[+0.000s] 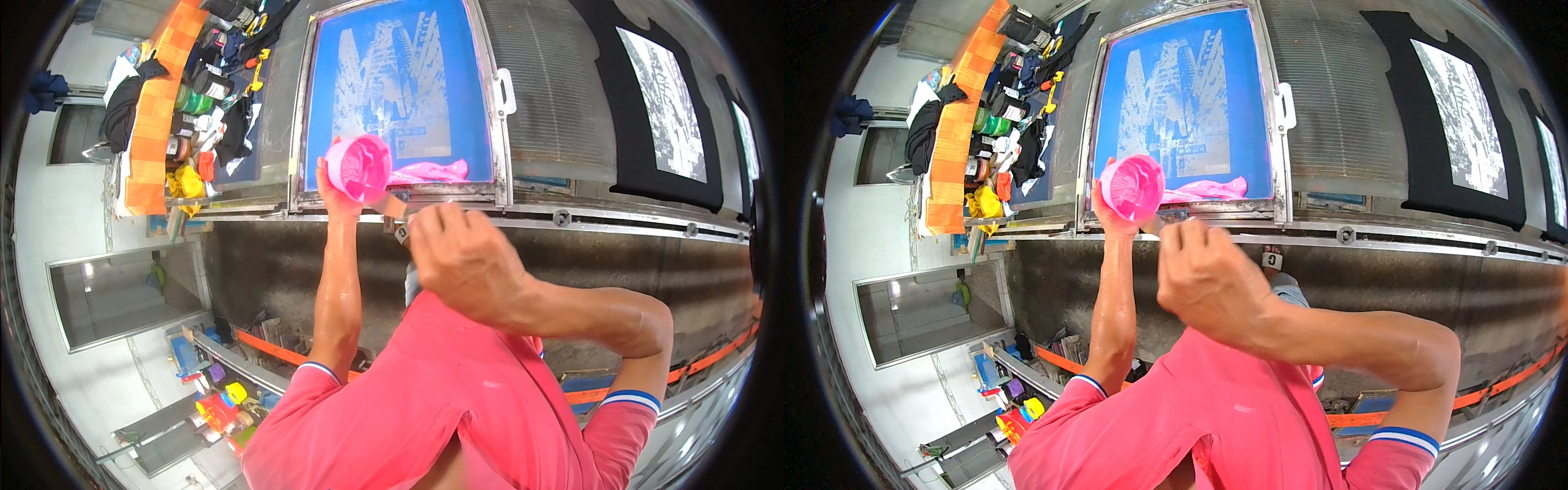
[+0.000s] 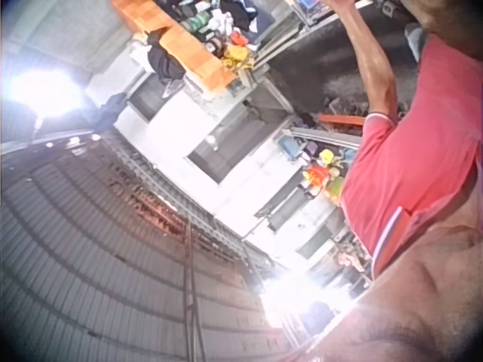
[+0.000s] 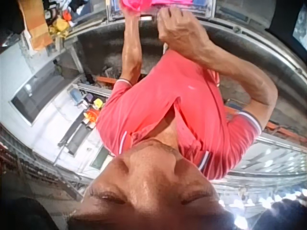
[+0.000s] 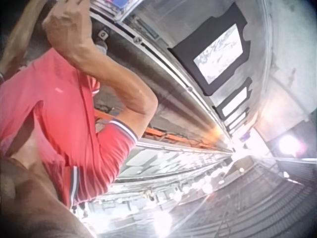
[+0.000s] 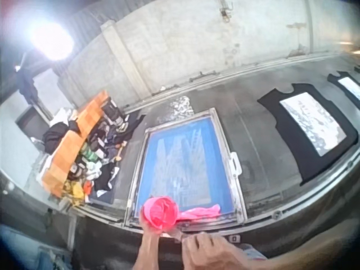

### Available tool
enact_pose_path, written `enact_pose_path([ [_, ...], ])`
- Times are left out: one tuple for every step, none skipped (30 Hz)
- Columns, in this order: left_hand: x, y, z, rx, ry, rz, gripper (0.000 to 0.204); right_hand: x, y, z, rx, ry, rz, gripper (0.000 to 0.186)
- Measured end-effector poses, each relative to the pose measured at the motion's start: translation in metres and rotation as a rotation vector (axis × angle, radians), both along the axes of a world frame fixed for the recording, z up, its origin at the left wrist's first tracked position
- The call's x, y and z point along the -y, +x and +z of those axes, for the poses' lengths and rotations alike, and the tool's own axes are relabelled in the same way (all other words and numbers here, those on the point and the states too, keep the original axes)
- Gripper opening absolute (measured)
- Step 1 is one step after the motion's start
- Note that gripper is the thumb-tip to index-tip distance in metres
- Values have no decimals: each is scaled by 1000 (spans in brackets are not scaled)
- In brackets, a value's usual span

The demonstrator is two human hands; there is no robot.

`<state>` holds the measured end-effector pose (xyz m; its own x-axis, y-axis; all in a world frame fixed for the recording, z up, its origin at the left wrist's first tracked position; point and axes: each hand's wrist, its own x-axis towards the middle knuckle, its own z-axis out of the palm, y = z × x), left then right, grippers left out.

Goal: The person pours pink ink onto a screen printing frame and uses a squeegee to spread the ink across the mesh. They then pull the squeegee down over a black t-shirt on a conveyor belt to print a design. The person repeats this process on subsequent shirts moving along the line.

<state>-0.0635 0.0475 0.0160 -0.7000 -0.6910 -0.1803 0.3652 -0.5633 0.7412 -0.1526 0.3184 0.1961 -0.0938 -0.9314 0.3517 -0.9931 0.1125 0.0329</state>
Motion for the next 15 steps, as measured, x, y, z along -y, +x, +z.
enact_pose_path([
  [1, 1, 3, 3, -3, 7, 71, -3, -7, 4, 48, 68, -14, 13],
  [1, 1, 4, 6, -5, 13, 72, -4, -14, 5, 100, 33, -38, 14],
  [2, 3, 4, -5, -12, 11, 72, -5, -20, 5, 151, -4, -58, 15],
  [3, 3, 4, -16, -20, 9, 72, -5, -24, 6, 203, -40, -78, 16],
  [4, 4, 3, -26, -27, 6, 72, -4, -28, 8, 216, -33, -98, 19],
  [3, 1, 5, -28, -23, 10, 72, -5, -29, 5, 230, -29, -99, 20],
  [3, -2, 7, -30, -19, 14, 71, -6, -29, -1, 244, -25, -99, 20],
  [2, -5, 8, -32, -15, 18, 71, -8, -29, -4, 258, -21, -99, 21],
  [3, -5, 11, -42, -40, -2, 71, -10, -31, -6, 275, -13, -100, 23],
  [5, -6, 13, -52, -66, -22, 72, -13, -33, -9, 291, -5, -100, 25],
  [7, -7, 15, -62, -91, -41, 72, -15, -35, -10, 307, 3, -100, 27],
  [7, -6, 16, -62, -103, -40, 73, -17, -37, -6, 338, -9, -115, 31],
  [8, -7, 17, -61, -114, -39, 74, -19, -40, 1, 370, -20, -129, 35],
  [9, -7, 17, -60, -125, -37, 75, -20, -42, 5, 402, -31, -144, 38],
  [8, -10, 17, -53, -142, -40, 75, -21, -42, 2, 413, -6, -152, 42],
])
